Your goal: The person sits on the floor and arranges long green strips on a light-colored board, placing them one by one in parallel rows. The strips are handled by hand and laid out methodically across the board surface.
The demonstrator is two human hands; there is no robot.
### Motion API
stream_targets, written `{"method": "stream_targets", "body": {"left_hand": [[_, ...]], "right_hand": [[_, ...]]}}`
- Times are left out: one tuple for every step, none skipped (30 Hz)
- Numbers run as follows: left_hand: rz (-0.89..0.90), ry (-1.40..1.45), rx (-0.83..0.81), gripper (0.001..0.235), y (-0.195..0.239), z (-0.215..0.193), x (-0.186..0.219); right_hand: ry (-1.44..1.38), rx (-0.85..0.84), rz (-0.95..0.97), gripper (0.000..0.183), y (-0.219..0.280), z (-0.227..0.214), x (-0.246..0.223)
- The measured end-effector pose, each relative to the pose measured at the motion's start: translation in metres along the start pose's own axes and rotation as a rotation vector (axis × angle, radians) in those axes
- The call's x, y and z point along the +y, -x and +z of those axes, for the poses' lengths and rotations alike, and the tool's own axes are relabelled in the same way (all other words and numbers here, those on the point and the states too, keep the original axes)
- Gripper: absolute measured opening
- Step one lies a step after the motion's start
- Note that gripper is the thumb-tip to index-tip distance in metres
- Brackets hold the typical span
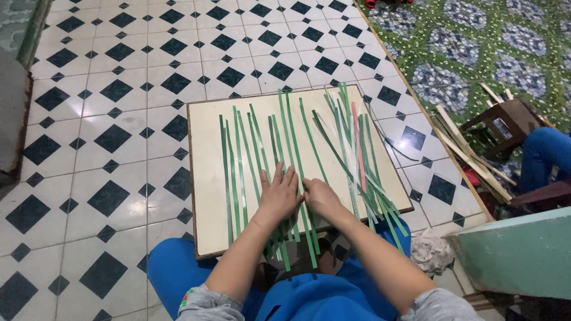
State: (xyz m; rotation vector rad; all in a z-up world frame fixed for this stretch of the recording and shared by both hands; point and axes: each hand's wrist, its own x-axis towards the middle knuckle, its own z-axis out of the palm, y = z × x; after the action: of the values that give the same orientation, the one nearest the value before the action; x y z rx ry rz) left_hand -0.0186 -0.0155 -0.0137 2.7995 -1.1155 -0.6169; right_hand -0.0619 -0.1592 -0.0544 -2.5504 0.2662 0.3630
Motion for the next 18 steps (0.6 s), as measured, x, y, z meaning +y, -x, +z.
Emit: {"method": "stream_targets", "body": {"left_hand": [[-0.005, 0.029, -0.001, 0.065, -0.002, -0.001, -0.001], [-0.004, 0.027, -0.002, 0.065, 0.001, -0.006, -0.003], [-0.023, 0.042, 0.007, 0.066, 0.004, -0.010, -0.004], [-0.042, 0.056, 0.016, 0.067, 0.007, -0.014, -0.005], [-0.042, 0.055, 0.009, 0.067, 0.016, -0.022, -0.011], [-0.114, 0.135, 0.048, 0.065, 0.026, -0.030, -0.017], [-0.182, 0.213, 0.093, 0.064, 0.033, -0.040, -0.023], [-0.179, 0.210, 0.091, 0.064, 0.039, -0.037, -0.038], [-0.285, 0.201, 0.117, 0.065, 0.046, -0.031, -0.052], [-0.391, 0.190, 0.144, 0.065, 0.053, -0.026, -0.067], [-0.386, 0.186, 0.143, 0.065, 0.046, 0.014, -0.100], [-0.375, 0.142, 0.491, 0.059, 0.047, 0.057, -0.132], [-0.357, 0.098, 0.835, 0.053, 0.057, 0.102, -0.162], [-0.350, 0.097, 0.830, 0.053, 0.073, 0.102, -0.164], [-0.359, 0.296, 0.951, 0.045, 0.090, 0.103, -0.167], [-0.365, 0.499, 1.066, 0.039, 0.106, 0.103, -0.169], [-0.359, 0.500, 1.064, 0.039, 0.116, 0.104, -0.168], [-0.502, 0.645, 1.041, 0.035, 0.126, 0.104, -0.168]], "right_hand": [[-0.066, -0.004, 0.004, 0.029, -0.003, -0.002, 0.004], [-0.067, -0.003, 0.005, 0.029, 0.008, -0.017, -0.004], [-0.098, 0.037, 0.057, 0.034, 0.020, -0.032, -0.010], [-0.129, 0.078, 0.109, 0.039, 0.032, -0.046, -0.016], [-0.133, 0.073, 0.112, 0.039, 0.035, -0.049, -0.002], [-0.117, 0.136, 0.132, 0.037, 0.037, -0.052, 0.012], [-0.100, 0.205, 0.150, 0.035, 0.039, -0.058, 0.028], [-0.103, 0.206, 0.153, 0.035, 0.039, -0.064, 0.037], [-0.051, 0.218, 0.218, 0.032, 0.041, -0.067, 0.047], [0.001, 0.229, 0.282, 0.029, 0.044, -0.071, 0.057], [-0.003, 0.231, 0.287, 0.029, 0.047, -0.074, 0.057], [0.013, 0.273, 0.242, 0.026, 0.050, -0.078, 0.058], [0.030, 0.313, 0.201, 0.023, 0.055, -0.080, 0.058], [0.027, 0.314, 0.208, 0.023, 0.051, -0.074, 0.058], [0.056, 0.277, 0.191, 0.025, 0.047, -0.068, 0.058], [0.085, 0.241, 0.173, 0.026, 0.043, -0.061, 0.057], [0.083, 0.243, 0.179, 0.026, 0.041, -0.056, 0.046], [0.089, 0.178, 0.200, 0.027, 0.039, -0.051, 0.035]]}}
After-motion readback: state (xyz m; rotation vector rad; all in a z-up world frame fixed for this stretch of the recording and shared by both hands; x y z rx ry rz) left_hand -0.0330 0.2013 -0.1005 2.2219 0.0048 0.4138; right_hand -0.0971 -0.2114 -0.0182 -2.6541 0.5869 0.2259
